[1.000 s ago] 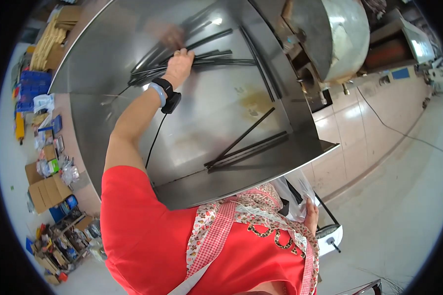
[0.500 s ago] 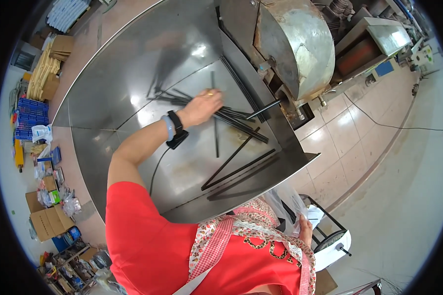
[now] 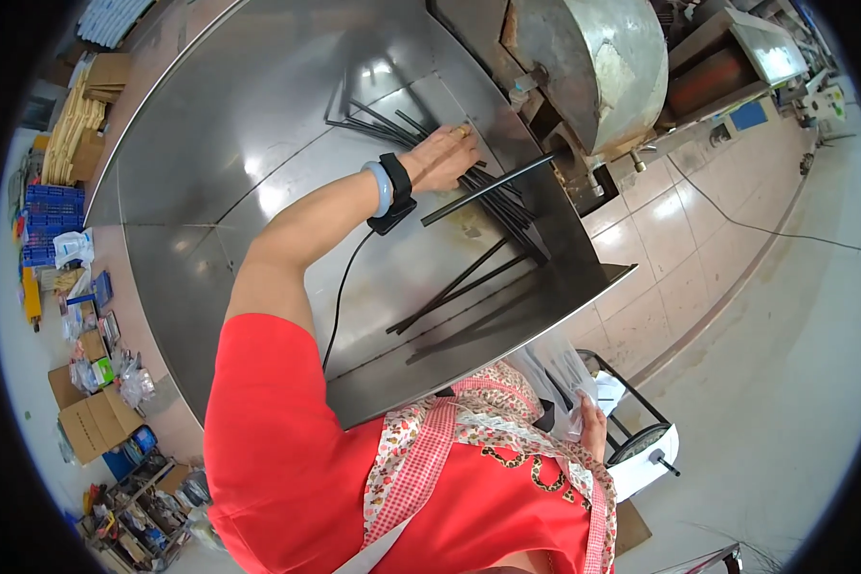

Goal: The person gathers black rods from a metal bin, places them into a plastic bag on a cardboard surface, and seals the bag using a tape dispenser. They then move the bagged rods to a stack and return to the bin to collect more rods.

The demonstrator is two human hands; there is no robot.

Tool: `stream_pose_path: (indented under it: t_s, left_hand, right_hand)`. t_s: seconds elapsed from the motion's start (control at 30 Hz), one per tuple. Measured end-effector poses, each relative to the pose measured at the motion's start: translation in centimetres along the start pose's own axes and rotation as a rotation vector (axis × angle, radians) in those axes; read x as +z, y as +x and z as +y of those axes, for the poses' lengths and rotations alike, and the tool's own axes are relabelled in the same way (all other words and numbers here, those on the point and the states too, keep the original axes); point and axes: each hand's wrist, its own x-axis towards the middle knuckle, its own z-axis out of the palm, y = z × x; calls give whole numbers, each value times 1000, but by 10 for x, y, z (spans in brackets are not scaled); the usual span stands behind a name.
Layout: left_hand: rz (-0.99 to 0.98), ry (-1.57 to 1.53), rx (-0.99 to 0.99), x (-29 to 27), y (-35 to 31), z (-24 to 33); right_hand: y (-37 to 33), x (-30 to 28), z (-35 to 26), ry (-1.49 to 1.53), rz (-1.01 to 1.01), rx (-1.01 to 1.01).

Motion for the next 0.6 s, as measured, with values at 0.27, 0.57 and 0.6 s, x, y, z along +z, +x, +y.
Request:
stream_pose_path:
  t_s: [0.27, 0.57, 0.6]
  left_hand:
    - [-364, -461, -377, -5, -77, 69]
    - [-209, -340, -296, 10, -110, 160]
    - [-191, -316, -292, 9, -113, 157]
  right_hand:
    - [7, 14, -5, -38, 83, -6]
    - [10, 17, -16, -38, 50, -4]
    - [10, 15, -14, -52, 39, -12]
